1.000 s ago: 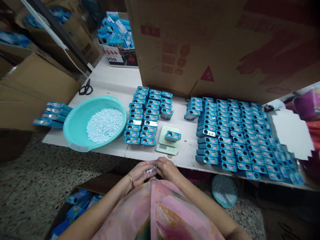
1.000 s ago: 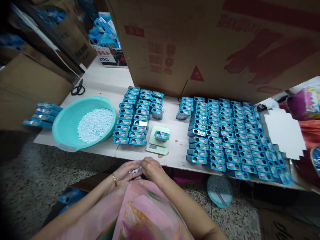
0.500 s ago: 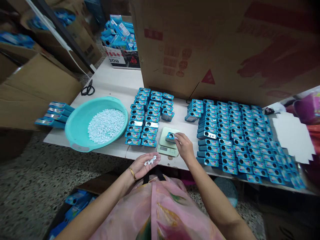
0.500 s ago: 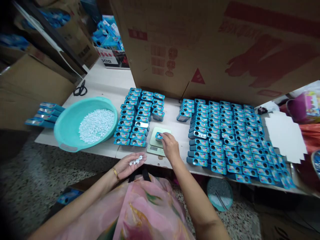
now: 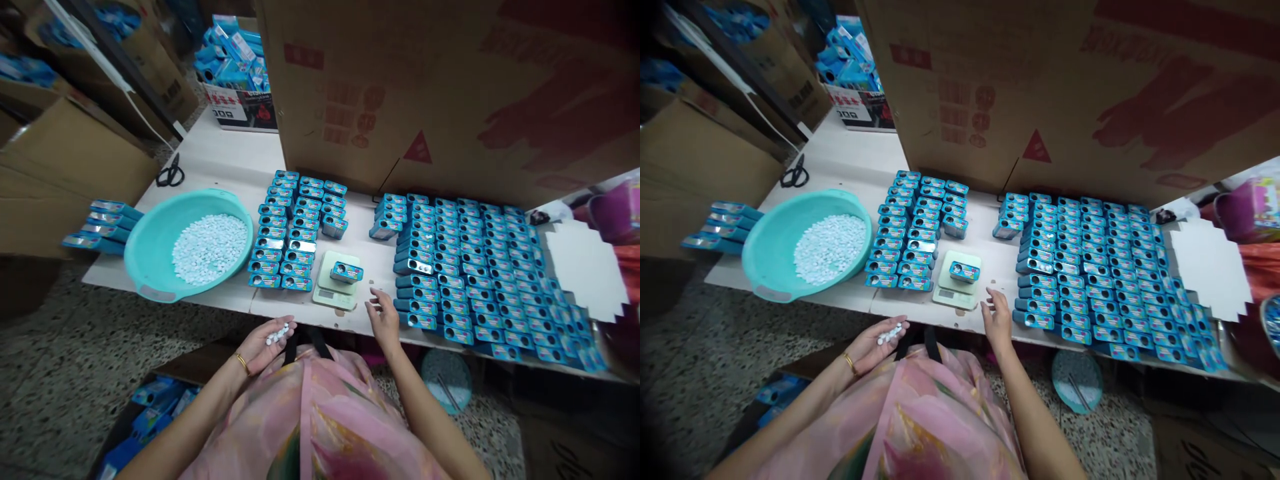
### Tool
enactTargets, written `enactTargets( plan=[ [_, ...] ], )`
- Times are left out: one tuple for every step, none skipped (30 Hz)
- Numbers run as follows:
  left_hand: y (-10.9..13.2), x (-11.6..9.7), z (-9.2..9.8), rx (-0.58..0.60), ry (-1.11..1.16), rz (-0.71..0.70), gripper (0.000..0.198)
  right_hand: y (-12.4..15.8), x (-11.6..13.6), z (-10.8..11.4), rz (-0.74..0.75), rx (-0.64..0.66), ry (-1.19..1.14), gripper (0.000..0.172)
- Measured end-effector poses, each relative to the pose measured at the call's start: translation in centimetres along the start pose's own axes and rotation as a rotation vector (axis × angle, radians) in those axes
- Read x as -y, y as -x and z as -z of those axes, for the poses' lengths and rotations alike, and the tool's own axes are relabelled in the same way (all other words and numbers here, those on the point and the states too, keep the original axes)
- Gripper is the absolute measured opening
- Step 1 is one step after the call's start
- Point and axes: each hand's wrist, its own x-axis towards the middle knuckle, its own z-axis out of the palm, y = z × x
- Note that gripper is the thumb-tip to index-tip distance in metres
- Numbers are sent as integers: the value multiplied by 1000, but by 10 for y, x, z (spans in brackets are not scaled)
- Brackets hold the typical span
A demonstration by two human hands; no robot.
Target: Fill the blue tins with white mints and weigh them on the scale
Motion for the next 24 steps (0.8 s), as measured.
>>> enactTargets(
  plan=[
    [0,-1,-2,7,0,3,24,-6,1,-1,0,-6,0,37],
    [0,-2,-3,14,1,6,25,-12,2,-1,2,-8,2,40],
    [0,-2,-5,20,4,8,25,-18,4,-2,7,-8,4,42],
    [0,-3,-6,25,6,10,25,-24,7,-3,13,-6,5,44],
    [0,-3,-7,29,9,10,25,-31,9,-4,23,1,13,47],
    [1,-3,-8,32,12,9,25,-37,12,-5,40,13,35,49],
    [1,-3,-8,33,14,8,24,-44,16,-6,63,31,74,51],
    [1,-4,-9,35,17,7,24,-50,19,-7,92,58,132,54],
    [1,-4,-9,35,21,6,24,-57,22,-8,124,91,201,56],
    [2,-5,-9,35,25,4,25,-63,25,-9,154,124,268,58],
    [2,-6,-9,33,31,1,25,-68,28,-11,178,153,321,60],
    [2,-6,-8,30,37,-3,26,-72,29,-12,194,176,353,60],
    [2,-7,-7,25,44,-8,26,-75,31,-13,206,194,371,60],
    [2,-8,-5,19,51,-14,26,-77,31,-14,217,209,379,58],
    [2,-8,-2,12,58,-21,26,-78,32,-14,228,223,383,55],
    [2,-9,0,5,66,-28,26,-79,32,-14,240,239,390,51],
    [2,-10,3,-3,73,-35,26,-81,32,-14,253,254,398,47],
    [2,-11,6,-11,80,-43,27,-83,32,-15,265,264,404,43],
    [2,-12,9,-20,86,-50,27,-87,33,-16,277,267,410,41],
    [3,-13,11,-28,91,-59,27,-93,33,-18,286,263,416,39],
    [3,-15,12,-35,94,-68,28,-102,35,-21,293,252,422,40],
    [4,-16,14,-43,98,-77,28,-112,36,-25,299,237,428,41],
    [4,-17,15,-51,103,-86,29,-123,38,-32,304,221,435,42],
    [5,-18,15,-60,107,-92,29,-136,40,-40,308,206,443,42]
  ],
)
